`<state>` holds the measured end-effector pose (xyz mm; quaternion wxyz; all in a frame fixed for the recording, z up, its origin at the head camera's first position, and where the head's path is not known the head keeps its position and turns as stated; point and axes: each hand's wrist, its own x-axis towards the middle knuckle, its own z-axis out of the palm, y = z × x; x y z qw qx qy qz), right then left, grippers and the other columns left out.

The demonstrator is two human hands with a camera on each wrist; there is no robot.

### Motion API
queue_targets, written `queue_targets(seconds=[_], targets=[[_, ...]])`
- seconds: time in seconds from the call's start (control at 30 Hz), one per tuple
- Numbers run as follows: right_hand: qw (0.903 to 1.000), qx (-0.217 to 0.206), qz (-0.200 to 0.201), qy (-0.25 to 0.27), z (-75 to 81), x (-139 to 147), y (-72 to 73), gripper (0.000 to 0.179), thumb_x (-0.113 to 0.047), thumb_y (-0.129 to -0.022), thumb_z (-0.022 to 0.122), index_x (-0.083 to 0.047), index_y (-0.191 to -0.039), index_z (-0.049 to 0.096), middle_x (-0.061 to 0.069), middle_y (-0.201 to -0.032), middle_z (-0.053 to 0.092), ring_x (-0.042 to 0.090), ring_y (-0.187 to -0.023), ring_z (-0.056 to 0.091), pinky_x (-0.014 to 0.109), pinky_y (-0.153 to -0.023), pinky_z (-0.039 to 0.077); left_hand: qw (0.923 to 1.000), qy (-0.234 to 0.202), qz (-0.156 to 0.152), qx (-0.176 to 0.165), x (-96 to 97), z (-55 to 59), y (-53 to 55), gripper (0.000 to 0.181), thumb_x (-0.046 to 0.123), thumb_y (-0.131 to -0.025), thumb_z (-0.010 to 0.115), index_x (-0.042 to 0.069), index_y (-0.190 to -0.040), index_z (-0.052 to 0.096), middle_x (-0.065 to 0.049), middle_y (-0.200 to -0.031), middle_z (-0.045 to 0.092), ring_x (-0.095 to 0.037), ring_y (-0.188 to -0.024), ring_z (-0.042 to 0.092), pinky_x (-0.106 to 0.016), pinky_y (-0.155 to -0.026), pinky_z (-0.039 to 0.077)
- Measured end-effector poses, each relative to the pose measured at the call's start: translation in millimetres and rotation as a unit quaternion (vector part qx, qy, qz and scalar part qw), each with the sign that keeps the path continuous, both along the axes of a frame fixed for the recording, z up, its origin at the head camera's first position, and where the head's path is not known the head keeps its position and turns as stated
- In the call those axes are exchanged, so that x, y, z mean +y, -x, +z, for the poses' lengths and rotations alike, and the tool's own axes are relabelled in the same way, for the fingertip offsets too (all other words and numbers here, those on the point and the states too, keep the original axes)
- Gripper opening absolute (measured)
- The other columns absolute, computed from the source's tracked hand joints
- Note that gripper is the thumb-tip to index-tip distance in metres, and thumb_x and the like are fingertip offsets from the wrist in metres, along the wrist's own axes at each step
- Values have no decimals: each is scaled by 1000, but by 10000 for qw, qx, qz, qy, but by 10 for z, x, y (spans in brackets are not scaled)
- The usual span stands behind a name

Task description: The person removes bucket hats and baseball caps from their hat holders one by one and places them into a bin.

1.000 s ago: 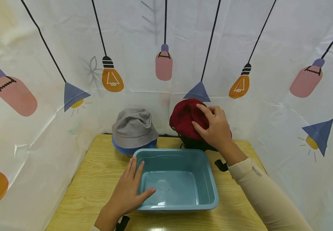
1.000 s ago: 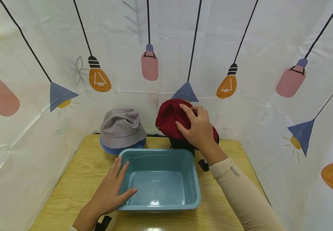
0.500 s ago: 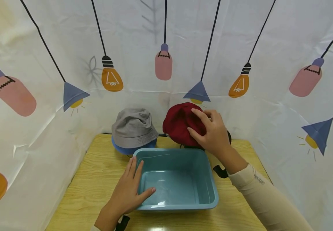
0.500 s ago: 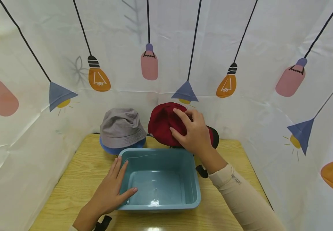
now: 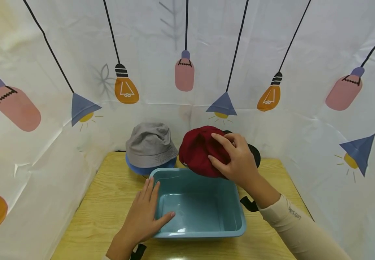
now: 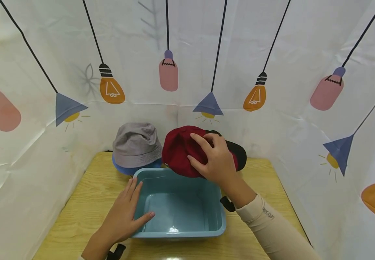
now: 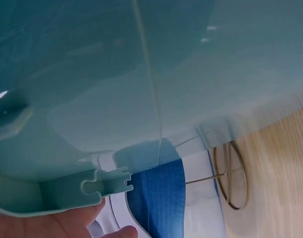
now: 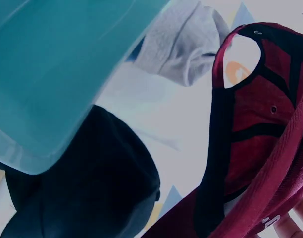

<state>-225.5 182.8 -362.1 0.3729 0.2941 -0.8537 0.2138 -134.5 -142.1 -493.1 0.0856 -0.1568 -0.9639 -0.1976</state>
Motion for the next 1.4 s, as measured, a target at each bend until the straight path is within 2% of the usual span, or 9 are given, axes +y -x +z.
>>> queue_targets(seconds=[0.13, 0.27, 0.63, 0.83, 0.97, 1.13, 1.4], targets=[[10000, -74, 4, -30, -46, -16, -37, 68, -37, -82, 84, -25, -144, 61, 17, -122, 61, 33, -112, 57, 50, -77, 62, 9999, -17, 167, 8, -22, 0, -17, 112, 86, -88, 47, 5, -163, 30, -15, -173, 16, -38, -160, 16, -70, -119, 26], [9999, -124, 33, -42, -71, -32, -68, 68, -36, -81, 84, -24, -144, 61, 16, -123, 62, 31, -113, 57, 49, -78, 62, 9994, -151, 302, -122, -41, 17, -33, 110, 84, -89, 48, 5, -163, 31, -14, -173, 16, -41, -159, 16, -73, -117, 25], [9991, -246, 162, -310, -111, -116, -243, 69, -37, -80, 85, -26, -144, 61, 13, -123, 62, 29, -111, 57, 45, -77, 63, 9980, -230, 306, -507, -34, -3, -67, 106, 82, -92, 46, 9, -166, 23, -9, -175, 8, -38, -161, 10, -77, -117, 18], [9980, -310, 303, -462, -172, -173, -317, 70, -38, -80, 86, -27, -144, 61, 11, -123, 63, 26, -110, 58, 43, -76, 63, 9985, -194, 320, -398, -41, -24, -65, 101, 77, -96, 44, 8, -166, 20, -7, -176, 8, -34, -161, 11, -73, -120, 15], [9968, -347, 430, -581, -189, -203, -361, 70, -39, -80, 85, -27, -144, 61, 11, -123, 63, 26, -110, 58, 41, -78, 63, 9992, -190, 238, -266, -49, -5, -72, 94, 63, -100, 54, 4, -165, 21, -9, -175, 10, -34, -160, 18, -72, -120, 16], [9953, -409, 523, -703, -220, -230, -405, 69, -39, -81, 85, -27, -145, 60, 11, -123, 63, 26, -110, 59, 41, -79, 63, 9992, -168, 192, -311, -50, 19, -76, 89, 47, -99, 62, 2, -164, 21, -9, -175, 9, -31, -160, 19, -72, -120, 18], [9924, -518, 531, -984, -316, -292, -453, 68, -44, -82, 82, -31, -145, 60, 9, -124, 63, 24, -107, 59, 38, -79, 62, 9991, -225, 167, -309, -50, 19, -88, 86, 41, -99, 62, 4, -165, 22, -9, -175, 9, -30, -161, 16, -73, -120, 14]])
